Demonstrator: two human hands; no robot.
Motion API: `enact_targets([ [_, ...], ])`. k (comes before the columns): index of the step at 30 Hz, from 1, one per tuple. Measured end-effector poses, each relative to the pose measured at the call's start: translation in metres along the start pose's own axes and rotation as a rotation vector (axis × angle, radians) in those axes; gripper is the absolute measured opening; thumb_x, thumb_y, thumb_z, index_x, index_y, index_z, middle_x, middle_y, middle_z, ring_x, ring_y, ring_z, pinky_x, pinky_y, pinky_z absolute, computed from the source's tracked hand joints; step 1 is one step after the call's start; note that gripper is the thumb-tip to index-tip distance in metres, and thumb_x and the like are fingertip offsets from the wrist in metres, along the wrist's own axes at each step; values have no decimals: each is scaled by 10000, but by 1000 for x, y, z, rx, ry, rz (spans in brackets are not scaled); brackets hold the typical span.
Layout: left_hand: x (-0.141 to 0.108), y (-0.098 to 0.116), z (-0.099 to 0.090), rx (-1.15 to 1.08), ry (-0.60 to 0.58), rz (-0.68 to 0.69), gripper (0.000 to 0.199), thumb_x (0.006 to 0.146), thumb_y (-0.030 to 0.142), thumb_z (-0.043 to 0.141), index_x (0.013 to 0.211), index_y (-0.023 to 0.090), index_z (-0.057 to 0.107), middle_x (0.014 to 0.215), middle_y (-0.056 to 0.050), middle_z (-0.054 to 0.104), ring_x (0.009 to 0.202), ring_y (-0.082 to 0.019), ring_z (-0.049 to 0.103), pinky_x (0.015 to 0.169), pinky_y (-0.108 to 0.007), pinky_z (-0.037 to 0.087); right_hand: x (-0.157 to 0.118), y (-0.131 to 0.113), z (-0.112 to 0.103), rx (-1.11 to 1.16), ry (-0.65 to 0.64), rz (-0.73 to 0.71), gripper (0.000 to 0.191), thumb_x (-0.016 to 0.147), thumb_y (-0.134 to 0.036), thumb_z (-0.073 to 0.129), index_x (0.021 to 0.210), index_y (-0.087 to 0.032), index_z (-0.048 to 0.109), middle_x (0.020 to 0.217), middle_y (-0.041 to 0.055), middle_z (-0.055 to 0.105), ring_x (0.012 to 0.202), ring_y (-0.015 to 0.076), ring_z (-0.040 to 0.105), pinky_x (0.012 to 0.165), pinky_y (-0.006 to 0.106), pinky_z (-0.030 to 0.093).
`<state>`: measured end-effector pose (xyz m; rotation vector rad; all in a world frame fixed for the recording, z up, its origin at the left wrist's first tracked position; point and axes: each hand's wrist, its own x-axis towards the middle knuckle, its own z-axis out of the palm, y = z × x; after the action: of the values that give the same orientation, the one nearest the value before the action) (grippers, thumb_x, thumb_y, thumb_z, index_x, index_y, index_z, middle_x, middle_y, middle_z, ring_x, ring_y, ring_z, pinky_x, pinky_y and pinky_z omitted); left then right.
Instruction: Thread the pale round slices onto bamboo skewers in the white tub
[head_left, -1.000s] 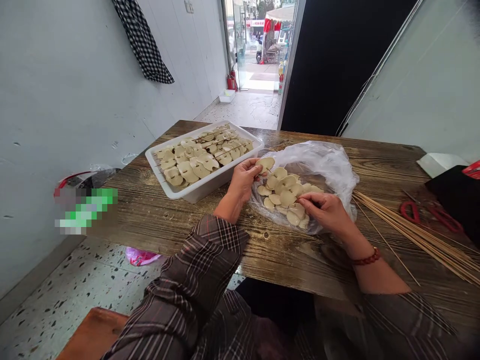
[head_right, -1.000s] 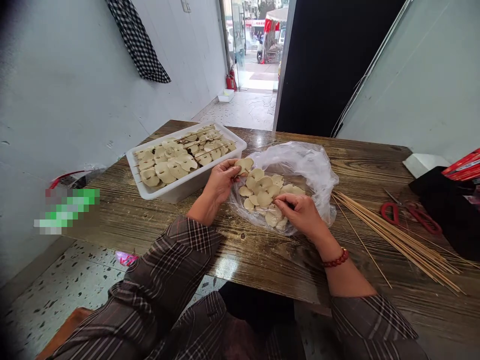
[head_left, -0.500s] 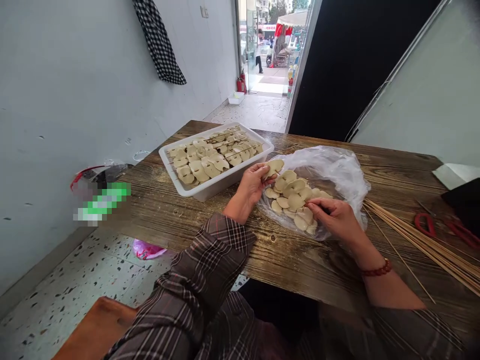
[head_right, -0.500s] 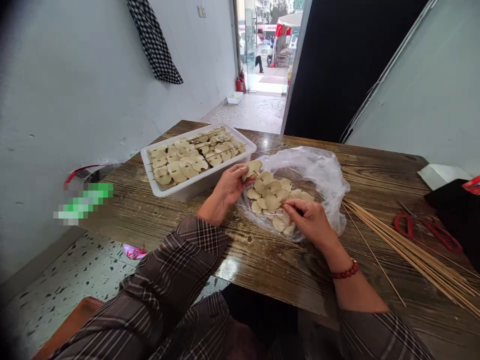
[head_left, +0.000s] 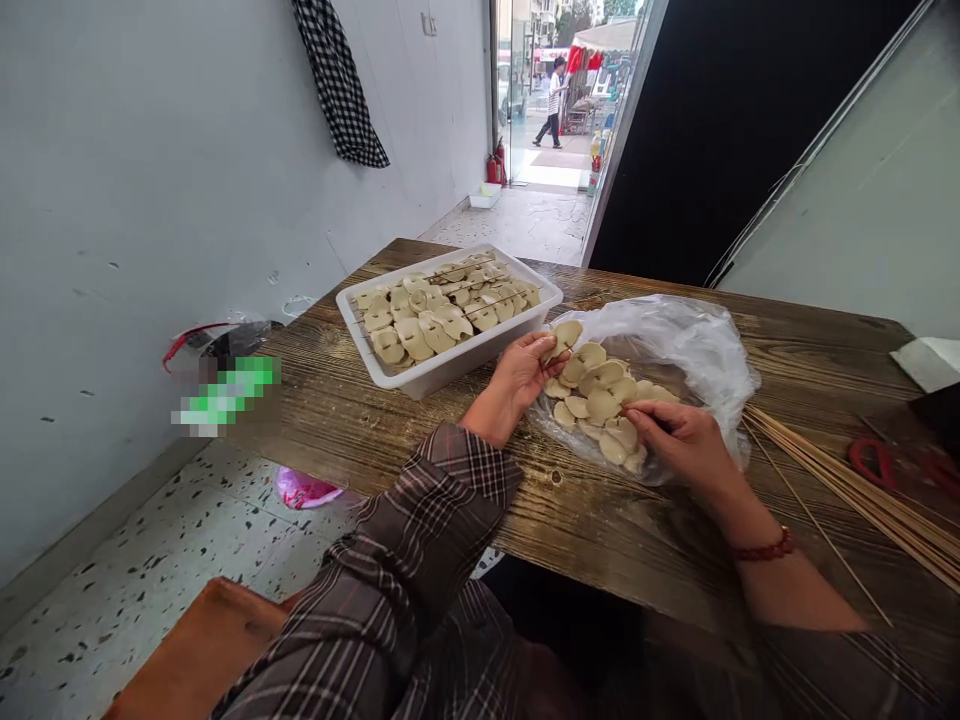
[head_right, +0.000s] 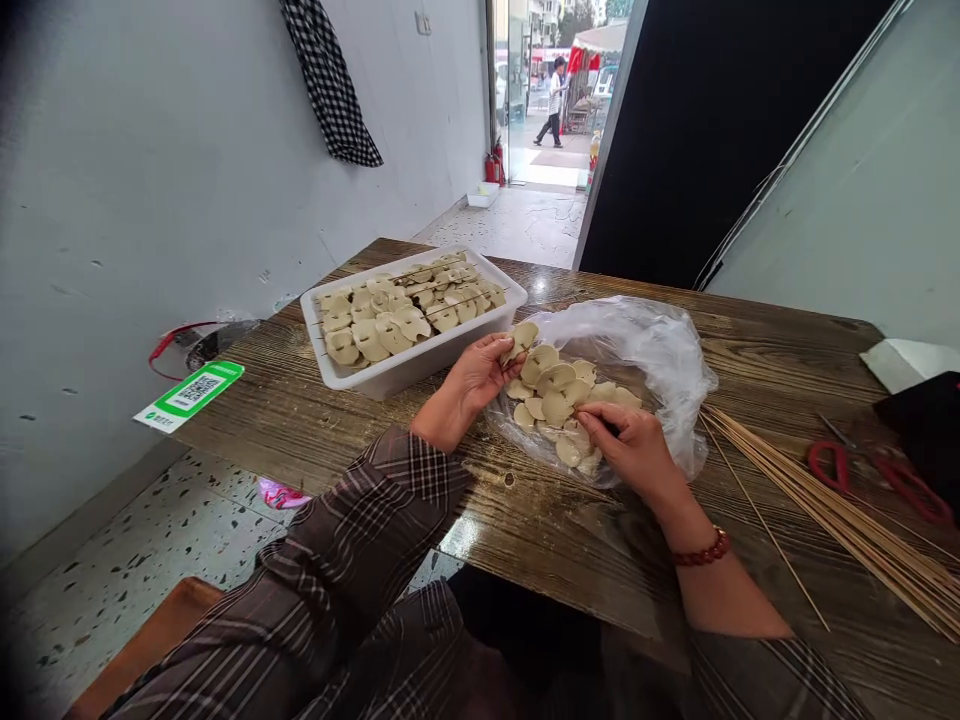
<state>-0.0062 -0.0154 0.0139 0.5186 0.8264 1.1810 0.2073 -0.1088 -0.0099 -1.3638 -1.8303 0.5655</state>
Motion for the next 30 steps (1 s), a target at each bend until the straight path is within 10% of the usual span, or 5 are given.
enact_targets([
  [30, 6, -12, -4, 384, -75, 380, 166, 687, 231, 730, 728, 171, 581, 585, 61, 548, 512, -60, 458, 519, -186, 370, 2, 0, 5, 157, -30, 148, 321, 867, -461, 584, 831, -179, 735, 524, 2, 595, 482, 135, 479, 458, 265, 348],
])
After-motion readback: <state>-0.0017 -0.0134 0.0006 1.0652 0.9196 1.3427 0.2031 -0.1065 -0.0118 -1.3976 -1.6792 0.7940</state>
